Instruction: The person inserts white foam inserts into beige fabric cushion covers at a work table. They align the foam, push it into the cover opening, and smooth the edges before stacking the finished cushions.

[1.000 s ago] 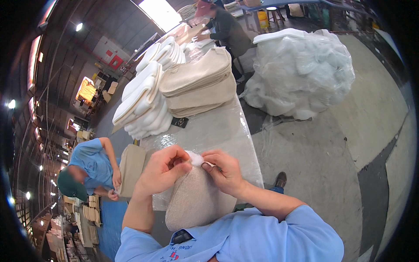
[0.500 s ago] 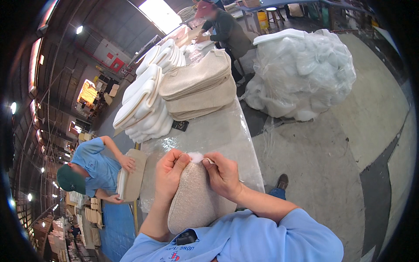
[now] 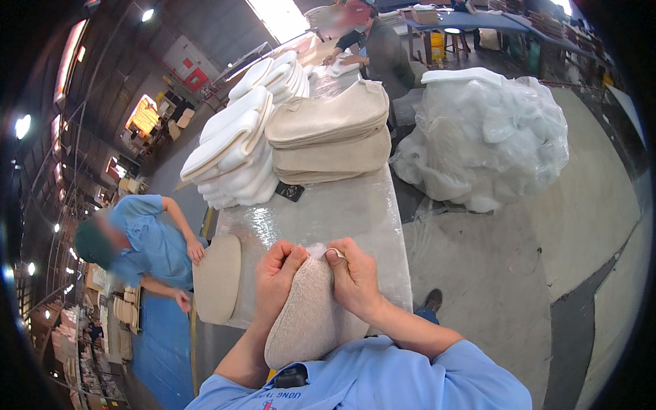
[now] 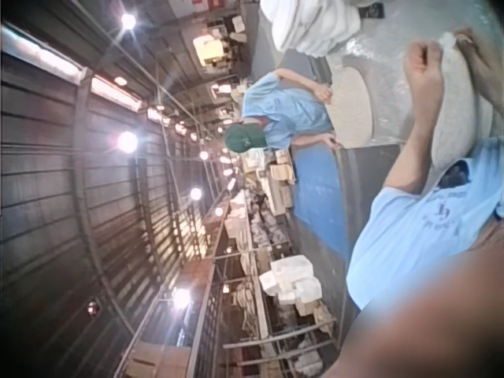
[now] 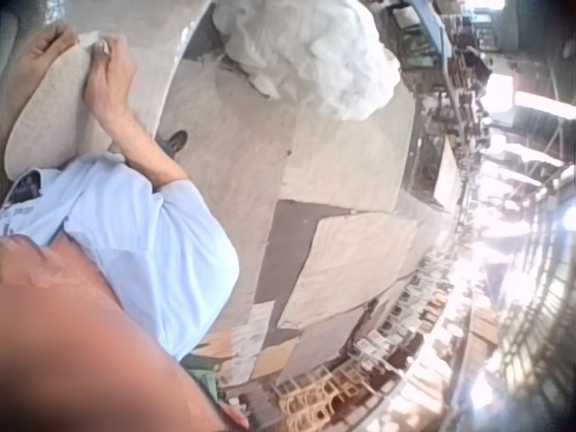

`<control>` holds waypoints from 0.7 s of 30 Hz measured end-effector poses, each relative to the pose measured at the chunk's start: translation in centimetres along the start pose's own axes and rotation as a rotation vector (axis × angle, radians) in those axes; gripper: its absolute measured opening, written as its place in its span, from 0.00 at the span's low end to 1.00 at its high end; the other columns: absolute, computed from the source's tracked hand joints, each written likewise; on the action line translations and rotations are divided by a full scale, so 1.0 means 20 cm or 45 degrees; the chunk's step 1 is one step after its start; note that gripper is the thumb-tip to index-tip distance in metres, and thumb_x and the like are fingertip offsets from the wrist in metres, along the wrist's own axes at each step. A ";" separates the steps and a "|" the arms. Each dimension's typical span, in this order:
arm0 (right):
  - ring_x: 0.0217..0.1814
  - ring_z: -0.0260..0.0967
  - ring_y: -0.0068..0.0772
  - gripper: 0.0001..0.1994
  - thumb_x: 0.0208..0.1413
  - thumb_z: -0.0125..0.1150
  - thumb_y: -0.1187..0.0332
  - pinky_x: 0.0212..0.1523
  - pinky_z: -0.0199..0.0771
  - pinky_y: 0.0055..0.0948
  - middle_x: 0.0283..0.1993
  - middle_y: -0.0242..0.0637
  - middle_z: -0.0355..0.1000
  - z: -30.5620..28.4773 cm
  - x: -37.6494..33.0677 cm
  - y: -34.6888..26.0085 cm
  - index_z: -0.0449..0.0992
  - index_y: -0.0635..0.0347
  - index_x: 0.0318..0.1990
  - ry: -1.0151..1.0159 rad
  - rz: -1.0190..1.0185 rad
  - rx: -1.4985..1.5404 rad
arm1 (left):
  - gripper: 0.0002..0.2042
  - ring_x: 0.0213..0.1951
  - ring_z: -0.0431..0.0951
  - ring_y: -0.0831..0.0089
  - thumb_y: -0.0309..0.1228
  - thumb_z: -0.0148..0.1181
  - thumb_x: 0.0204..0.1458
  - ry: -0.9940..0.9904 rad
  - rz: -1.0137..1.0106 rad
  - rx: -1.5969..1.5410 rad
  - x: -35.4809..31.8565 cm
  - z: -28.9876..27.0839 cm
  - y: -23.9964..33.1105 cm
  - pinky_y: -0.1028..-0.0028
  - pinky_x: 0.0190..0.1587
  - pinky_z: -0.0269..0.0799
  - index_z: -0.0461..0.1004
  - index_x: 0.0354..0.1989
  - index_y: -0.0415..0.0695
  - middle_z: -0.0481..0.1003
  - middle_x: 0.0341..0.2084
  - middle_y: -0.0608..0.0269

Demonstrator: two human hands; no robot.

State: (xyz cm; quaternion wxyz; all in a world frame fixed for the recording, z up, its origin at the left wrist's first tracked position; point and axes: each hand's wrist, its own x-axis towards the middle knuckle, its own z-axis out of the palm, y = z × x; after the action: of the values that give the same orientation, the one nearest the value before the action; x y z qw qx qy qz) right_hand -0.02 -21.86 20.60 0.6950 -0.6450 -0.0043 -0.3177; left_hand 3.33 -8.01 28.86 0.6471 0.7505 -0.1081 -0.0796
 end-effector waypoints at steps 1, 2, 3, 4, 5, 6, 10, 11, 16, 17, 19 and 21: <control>0.28 0.66 0.25 0.08 0.75 0.58 0.67 0.31 0.69 0.29 0.26 0.38 0.71 0.00 0.00 0.00 0.77 0.62 0.43 -0.014 0.023 0.005 | 0.11 0.31 0.68 0.87 0.30 0.63 0.69 0.010 0.021 0.027 0.00 0.00 0.00 0.80 0.34 0.65 0.76 0.33 0.41 0.73 0.26 0.75; 0.28 0.66 0.24 0.09 0.75 0.58 0.67 0.31 0.69 0.29 0.26 0.37 0.71 0.00 0.00 0.00 0.77 0.63 0.43 -0.031 0.031 -0.003 | 0.11 0.31 0.68 0.87 0.30 0.64 0.69 0.020 0.043 0.054 -0.01 -0.01 0.00 0.80 0.34 0.65 0.76 0.32 0.40 0.73 0.26 0.75; 0.29 0.66 0.24 0.09 0.75 0.58 0.67 0.31 0.69 0.29 0.26 0.37 0.71 0.01 0.01 0.00 0.77 0.63 0.42 -0.046 0.037 -0.010 | 0.11 0.31 0.68 0.86 0.30 0.64 0.68 0.029 0.067 0.083 -0.01 -0.01 0.00 0.80 0.34 0.65 0.76 0.32 0.40 0.73 0.25 0.74; 0.29 0.66 0.23 0.09 0.75 0.58 0.67 0.32 0.69 0.29 0.27 0.36 0.71 0.01 0.02 -0.01 0.77 0.63 0.42 -0.060 0.042 -0.017 | 0.11 0.30 0.68 0.86 0.30 0.64 0.68 0.040 0.069 0.114 0.00 -0.01 0.00 0.80 0.34 0.65 0.76 0.32 0.39 0.73 0.25 0.74; 0.29 0.65 0.22 0.09 0.75 0.58 0.67 0.32 0.69 0.29 0.27 0.36 0.70 0.02 0.04 -0.01 0.77 0.63 0.42 -0.071 0.055 -0.016 | 0.11 0.30 0.68 0.86 0.30 0.65 0.68 0.052 0.071 0.146 0.00 -0.02 0.01 0.79 0.34 0.66 0.76 0.32 0.39 0.74 0.25 0.73; 0.30 0.65 0.22 0.10 0.75 0.58 0.67 0.32 0.69 0.29 0.27 0.35 0.70 0.03 0.05 -0.02 0.77 0.63 0.42 -0.079 0.068 -0.011 | 0.11 0.30 0.68 0.86 0.31 0.65 0.68 0.062 0.075 0.183 0.00 -0.02 0.01 0.79 0.33 0.66 0.77 0.32 0.39 0.74 0.25 0.73; 0.32 0.63 0.19 0.11 0.75 0.58 0.66 0.33 0.67 0.27 0.27 0.32 0.69 0.04 0.07 -0.01 0.77 0.63 0.41 -0.128 0.167 0.018 | 0.12 0.30 0.69 0.85 0.32 0.64 0.68 0.051 0.017 0.163 0.03 -0.03 0.02 0.78 0.33 0.66 0.78 0.33 0.38 0.75 0.25 0.73; 0.33 0.63 0.18 0.11 0.75 0.58 0.65 0.34 0.67 0.26 0.28 0.31 0.68 0.05 0.08 0.01 0.77 0.63 0.40 -0.138 0.180 0.045 | 0.12 0.29 0.69 0.85 0.32 0.64 0.68 0.043 -0.023 0.139 0.04 -0.02 0.02 0.78 0.33 0.67 0.78 0.33 0.38 0.75 0.25 0.73; 0.37 0.61 0.17 0.12 0.76 0.57 0.65 0.40 0.65 0.22 0.33 0.24 0.67 0.04 0.11 0.02 0.76 0.63 0.38 -0.258 0.323 0.140 | 0.12 0.31 0.71 0.85 0.33 0.63 0.69 -0.018 -0.200 -0.007 0.07 -0.04 -0.02 0.78 0.35 0.68 0.80 0.34 0.39 0.76 0.26 0.73; 0.37 0.61 0.16 0.12 0.76 0.58 0.65 0.39 0.65 0.22 0.33 0.24 0.67 0.04 0.11 0.03 0.76 0.63 0.39 -0.279 0.362 0.187 | 0.12 0.31 0.71 0.85 0.33 0.63 0.69 -0.011 -0.223 -0.006 0.07 -0.05 -0.03 0.78 0.35 0.68 0.81 0.34 0.39 0.77 0.26 0.73; 0.37 0.60 0.16 0.12 0.75 0.59 0.64 0.39 0.65 0.22 0.32 0.24 0.67 0.04 0.13 0.05 0.77 0.62 0.41 -0.321 0.415 0.278 | 0.11 0.32 0.73 0.85 0.33 0.63 0.69 -0.037 -0.245 -0.040 0.09 -0.06 -0.04 0.79 0.36 0.69 0.81 0.37 0.39 0.78 0.28 0.72; 0.37 0.60 0.16 0.11 0.75 0.59 0.64 0.39 0.65 0.22 0.32 0.23 0.67 0.02 0.13 0.08 0.77 0.62 0.41 -0.308 0.404 0.331 | 0.10 0.33 0.74 0.84 0.34 0.63 0.70 -0.106 -0.267 -0.101 0.11 -0.07 -0.05 0.79 0.38 0.70 0.80 0.43 0.39 0.79 0.30 0.71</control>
State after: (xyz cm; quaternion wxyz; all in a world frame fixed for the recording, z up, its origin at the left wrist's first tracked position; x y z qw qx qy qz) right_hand 2.92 -22.74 20.34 0.8079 -0.5760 -0.0270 -0.1218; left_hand 5.92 -7.17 28.07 0.6593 0.7277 -0.0525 -0.1820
